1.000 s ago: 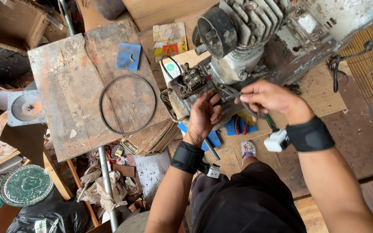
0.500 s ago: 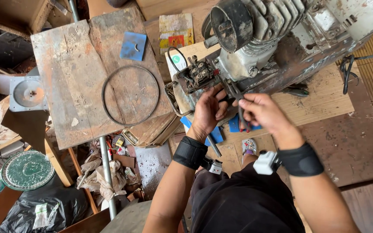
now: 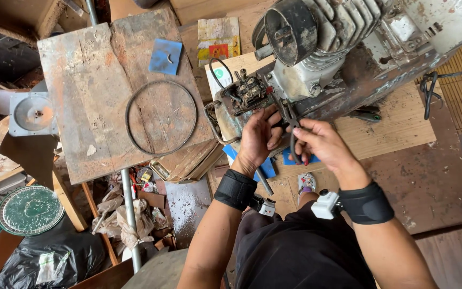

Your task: Repairing or assembling parts of a mechanical air compressor.

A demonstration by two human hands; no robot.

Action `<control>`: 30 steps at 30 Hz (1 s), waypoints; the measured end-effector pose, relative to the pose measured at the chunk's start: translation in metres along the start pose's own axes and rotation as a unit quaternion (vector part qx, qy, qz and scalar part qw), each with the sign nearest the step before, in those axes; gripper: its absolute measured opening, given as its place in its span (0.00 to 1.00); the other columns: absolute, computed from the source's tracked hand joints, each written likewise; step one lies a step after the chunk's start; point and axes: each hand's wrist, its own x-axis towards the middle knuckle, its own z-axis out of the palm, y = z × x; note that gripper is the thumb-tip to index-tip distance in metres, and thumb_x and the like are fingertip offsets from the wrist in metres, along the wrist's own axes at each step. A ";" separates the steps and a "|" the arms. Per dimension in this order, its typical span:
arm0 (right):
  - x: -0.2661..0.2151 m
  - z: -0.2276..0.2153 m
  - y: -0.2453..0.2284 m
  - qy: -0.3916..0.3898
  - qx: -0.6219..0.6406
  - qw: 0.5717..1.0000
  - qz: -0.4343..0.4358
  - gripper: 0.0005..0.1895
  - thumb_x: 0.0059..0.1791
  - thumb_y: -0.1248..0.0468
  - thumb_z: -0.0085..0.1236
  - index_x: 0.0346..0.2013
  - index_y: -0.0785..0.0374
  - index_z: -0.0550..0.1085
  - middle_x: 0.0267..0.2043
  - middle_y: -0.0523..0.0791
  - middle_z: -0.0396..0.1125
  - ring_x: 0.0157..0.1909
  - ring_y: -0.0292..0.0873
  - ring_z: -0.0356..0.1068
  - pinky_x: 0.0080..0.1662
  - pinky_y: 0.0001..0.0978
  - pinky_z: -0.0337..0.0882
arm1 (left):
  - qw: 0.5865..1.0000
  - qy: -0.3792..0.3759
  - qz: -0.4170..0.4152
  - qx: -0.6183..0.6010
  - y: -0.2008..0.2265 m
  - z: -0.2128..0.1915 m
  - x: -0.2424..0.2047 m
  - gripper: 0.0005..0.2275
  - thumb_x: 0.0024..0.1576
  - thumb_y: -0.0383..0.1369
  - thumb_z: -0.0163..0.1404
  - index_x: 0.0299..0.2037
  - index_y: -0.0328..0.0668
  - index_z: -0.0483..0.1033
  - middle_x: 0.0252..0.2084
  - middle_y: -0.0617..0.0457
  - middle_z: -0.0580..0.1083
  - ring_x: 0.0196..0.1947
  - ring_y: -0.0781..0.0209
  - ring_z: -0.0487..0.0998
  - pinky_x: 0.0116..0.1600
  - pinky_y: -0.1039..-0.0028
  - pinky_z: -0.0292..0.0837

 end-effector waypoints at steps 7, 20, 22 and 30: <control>-0.004 0.001 -0.010 0.048 -0.036 0.998 0.017 0.12 0.56 0.65 0.47 0.47 0.67 0.77 0.21 0.43 0.65 0.19 0.39 0.72 0.18 0.22 0.54 | 1.000 -0.014 0.004 -0.020 -0.006 -0.008 -0.001 0.30 0.69 0.47 0.38 0.74 0.30 0.55 0.55 0.48 0.72 0.21 0.67 0.60 0.24 0.77 0.54; 0.015 -0.039 -0.033 -0.036 -0.145 0.986 0.075 0.12 0.56 0.61 0.47 0.47 0.64 0.76 0.26 0.47 0.73 0.21 0.36 0.67 0.21 0.24 0.59 | 1.000 0.000 0.009 0.001 -0.003 0.002 -0.001 0.28 0.68 0.47 0.36 0.70 0.30 0.56 0.49 0.51 0.74 0.19 0.68 0.61 0.23 0.79 0.53; 0.021 -0.053 -0.048 -0.074 -0.172 0.978 0.092 0.13 0.56 0.61 0.47 0.47 0.64 0.76 0.25 0.47 0.73 0.21 0.36 0.67 0.22 0.25 0.59 | 1.000 0.000 0.010 0.008 -0.004 0.004 0.000 0.28 0.68 0.47 0.36 0.70 0.30 0.56 0.48 0.51 0.75 0.19 0.68 0.61 0.22 0.79 0.53; 0.004 -0.028 -0.024 -0.068 -0.068 0.994 0.059 0.14 0.54 0.64 0.48 0.51 0.68 0.72 0.31 0.49 0.74 0.27 0.43 0.76 0.30 0.33 0.75 | 1.000 0.020 0.010 -0.006 -0.009 0.001 0.000 0.28 0.68 0.49 0.37 0.69 0.31 0.59 0.48 0.51 0.74 0.19 0.67 0.61 0.22 0.78 0.54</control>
